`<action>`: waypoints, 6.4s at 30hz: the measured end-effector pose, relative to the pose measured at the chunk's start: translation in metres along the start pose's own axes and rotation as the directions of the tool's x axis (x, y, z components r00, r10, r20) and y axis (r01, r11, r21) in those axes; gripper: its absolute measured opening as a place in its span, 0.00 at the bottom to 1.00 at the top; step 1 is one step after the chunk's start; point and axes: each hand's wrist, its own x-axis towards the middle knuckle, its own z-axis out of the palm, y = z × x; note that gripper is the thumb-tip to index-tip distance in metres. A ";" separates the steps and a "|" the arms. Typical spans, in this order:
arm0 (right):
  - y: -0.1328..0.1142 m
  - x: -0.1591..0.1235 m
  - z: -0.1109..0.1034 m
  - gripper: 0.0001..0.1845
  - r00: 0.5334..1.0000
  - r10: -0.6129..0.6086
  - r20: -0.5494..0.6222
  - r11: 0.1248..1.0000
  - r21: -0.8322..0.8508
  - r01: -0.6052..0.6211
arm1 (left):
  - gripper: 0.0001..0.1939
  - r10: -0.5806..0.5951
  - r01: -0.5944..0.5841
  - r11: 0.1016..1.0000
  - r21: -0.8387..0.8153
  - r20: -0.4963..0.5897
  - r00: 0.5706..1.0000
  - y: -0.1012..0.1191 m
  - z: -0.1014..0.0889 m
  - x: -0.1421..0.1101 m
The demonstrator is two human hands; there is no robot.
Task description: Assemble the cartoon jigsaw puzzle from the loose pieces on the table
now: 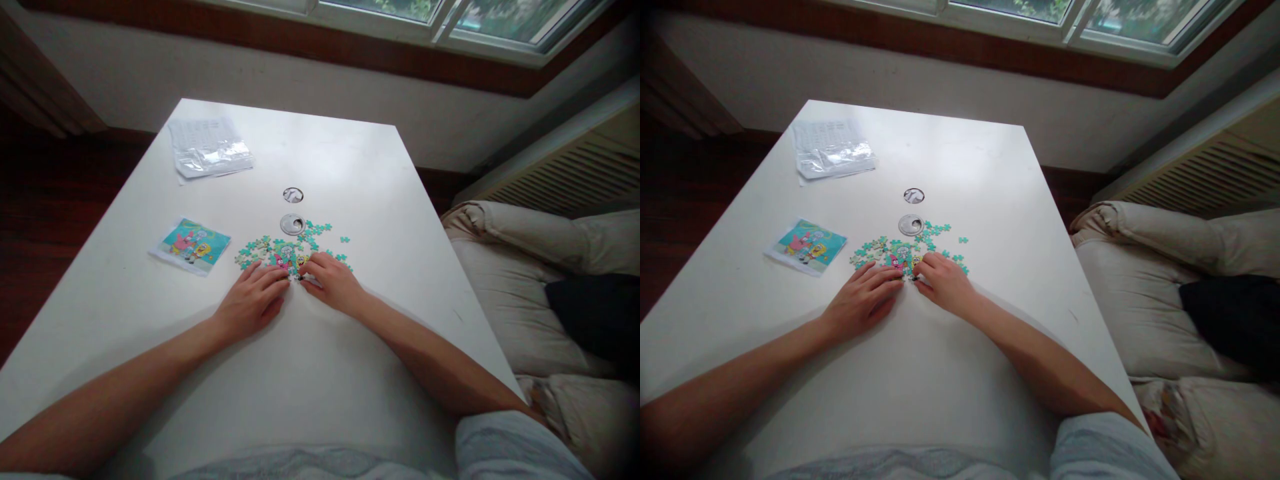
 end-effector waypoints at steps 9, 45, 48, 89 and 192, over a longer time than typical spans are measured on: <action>-0.001 0.000 0.002 0.04 1.000 -0.010 -0.010 1.000 -0.003 0.010 | 0.18 -0.007 0.007 1.000 -0.027 -0.009 1.000 0.000 0.001 0.001; -0.011 0.000 -0.007 0.10 0.963 -0.266 0.046 0.944 -0.191 0.270 | 0.16 0.031 -0.031 0.999 -0.027 0.001 1.000 0.000 -0.001 0.000; -0.008 0.000 -0.005 0.10 0.960 -0.278 0.010 0.946 -0.172 0.276 | 0.16 0.033 -0.033 0.999 -0.028 -0.004 0.999 0.000 0.001 0.000; 0.043 -0.002 -0.034 0.08 0.998 0.057 0.032 0.997 -0.053 -0.055 | 0.12 0.118 -0.118 0.993 -0.001 -0.079 0.990 0.005 -0.001 -0.001; -0.022 -0.004 -0.014 0.09 0.935 -0.349 0.068 0.902 -0.247 0.355 | 0.19 -0.045 0.049 0.995 0.083 -0.045 0.998 0.012 0.003 -0.002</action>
